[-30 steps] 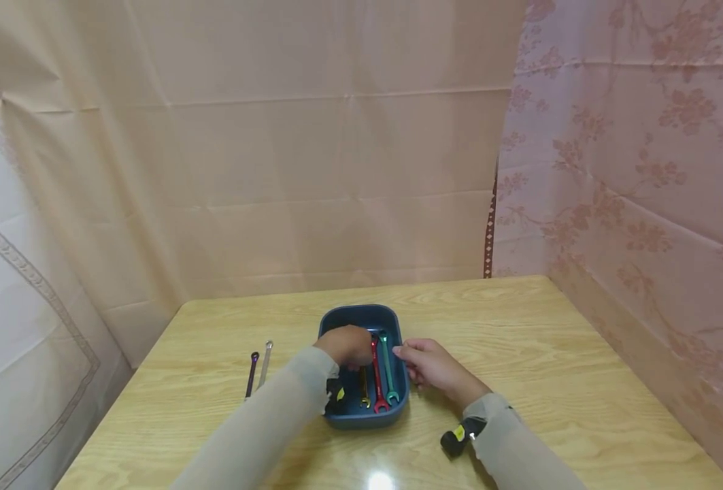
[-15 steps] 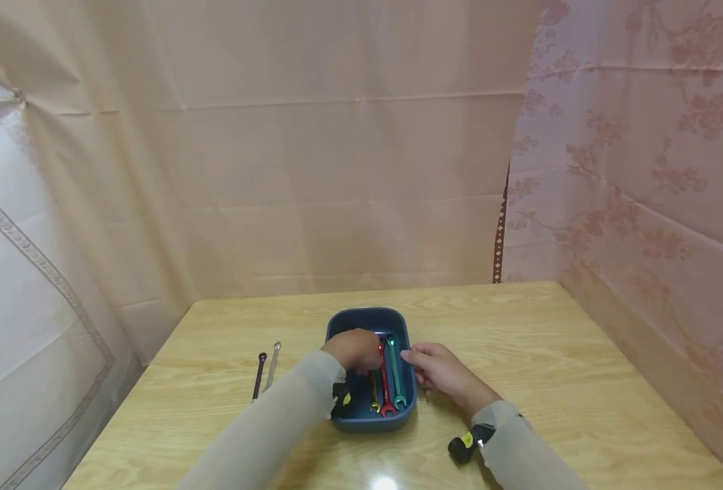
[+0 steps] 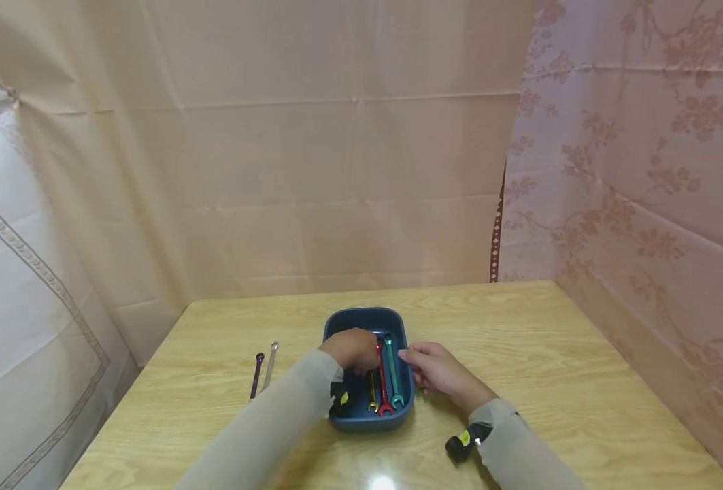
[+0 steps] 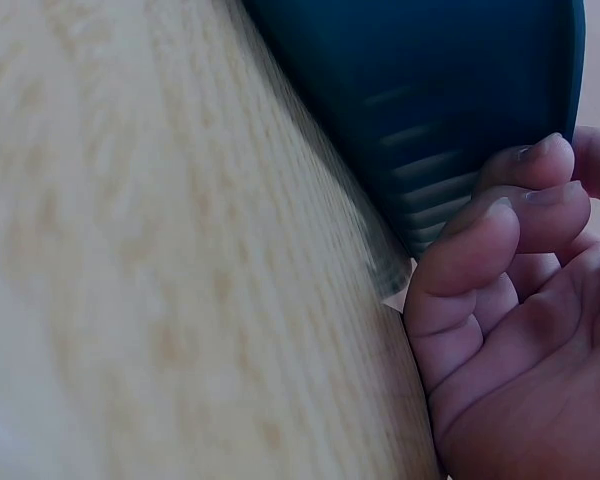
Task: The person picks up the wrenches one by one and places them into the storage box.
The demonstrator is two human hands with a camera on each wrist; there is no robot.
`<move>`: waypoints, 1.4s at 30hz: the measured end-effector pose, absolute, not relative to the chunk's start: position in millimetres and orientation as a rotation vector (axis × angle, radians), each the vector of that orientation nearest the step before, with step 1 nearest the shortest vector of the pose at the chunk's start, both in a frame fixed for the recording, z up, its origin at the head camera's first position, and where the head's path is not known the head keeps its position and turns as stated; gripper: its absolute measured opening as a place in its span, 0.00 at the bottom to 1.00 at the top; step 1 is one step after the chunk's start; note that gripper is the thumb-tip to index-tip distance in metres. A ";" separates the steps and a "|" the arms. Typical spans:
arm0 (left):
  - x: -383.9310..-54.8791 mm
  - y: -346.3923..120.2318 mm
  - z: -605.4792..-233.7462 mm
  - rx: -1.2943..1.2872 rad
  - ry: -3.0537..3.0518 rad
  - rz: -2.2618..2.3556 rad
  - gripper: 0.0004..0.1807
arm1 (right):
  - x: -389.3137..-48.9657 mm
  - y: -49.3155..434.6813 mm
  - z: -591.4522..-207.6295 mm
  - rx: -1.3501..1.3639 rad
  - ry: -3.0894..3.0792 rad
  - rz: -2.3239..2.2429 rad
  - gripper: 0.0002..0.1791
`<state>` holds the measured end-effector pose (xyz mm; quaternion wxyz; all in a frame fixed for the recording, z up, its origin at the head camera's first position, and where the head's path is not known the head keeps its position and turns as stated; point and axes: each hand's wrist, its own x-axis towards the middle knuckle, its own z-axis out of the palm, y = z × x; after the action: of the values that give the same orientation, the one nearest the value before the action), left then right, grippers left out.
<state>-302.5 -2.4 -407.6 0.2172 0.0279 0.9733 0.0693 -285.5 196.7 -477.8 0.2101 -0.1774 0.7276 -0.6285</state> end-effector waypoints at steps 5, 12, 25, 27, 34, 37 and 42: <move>-301.6 -6.2 -405.5 0.129 2.701 0.213 0.14 | -284.7 196.3 -476.8 -0.480 2.023 -1.745 0.20; -302.2 -11.4 -401.3 0.175 2.723 0.255 0.11 | -284.8 195.3 -475.1 -0.461 2.033 -1.730 0.20; -300.5 -20.0 -386.5 0.317 2.777 0.226 0.13 | -286.6 195.9 -477.3 -0.451 2.044 -1.723 0.21; -302.1 -21.6 -384.9 0.338 2.785 0.222 0.13 | -286.6 196.3 -477.6 -0.453 2.045 -1.726 0.21; -307.5 -29.7 -381.7 0.362 2.805 0.213 0.17 | -286.6 196.2 -478.5 -0.445 2.043 -1.734 0.21; -308.4 -35.1 -378.6 0.356 2.812 0.229 0.16 | -286.4 195.1 -478.6 -0.436 2.049 -1.732 0.21; -308.9 -46.3 -374.5 0.353 2.824 0.276 0.15 | -284.3 193.9 -477.0 -0.442 2.068 -1.732 0.22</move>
<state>-308.9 -46.3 -374.5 0.1405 0.1222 0.9779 0.0954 -284.3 193.9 -477.0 0.2026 -0.1585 0.7408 -0.6205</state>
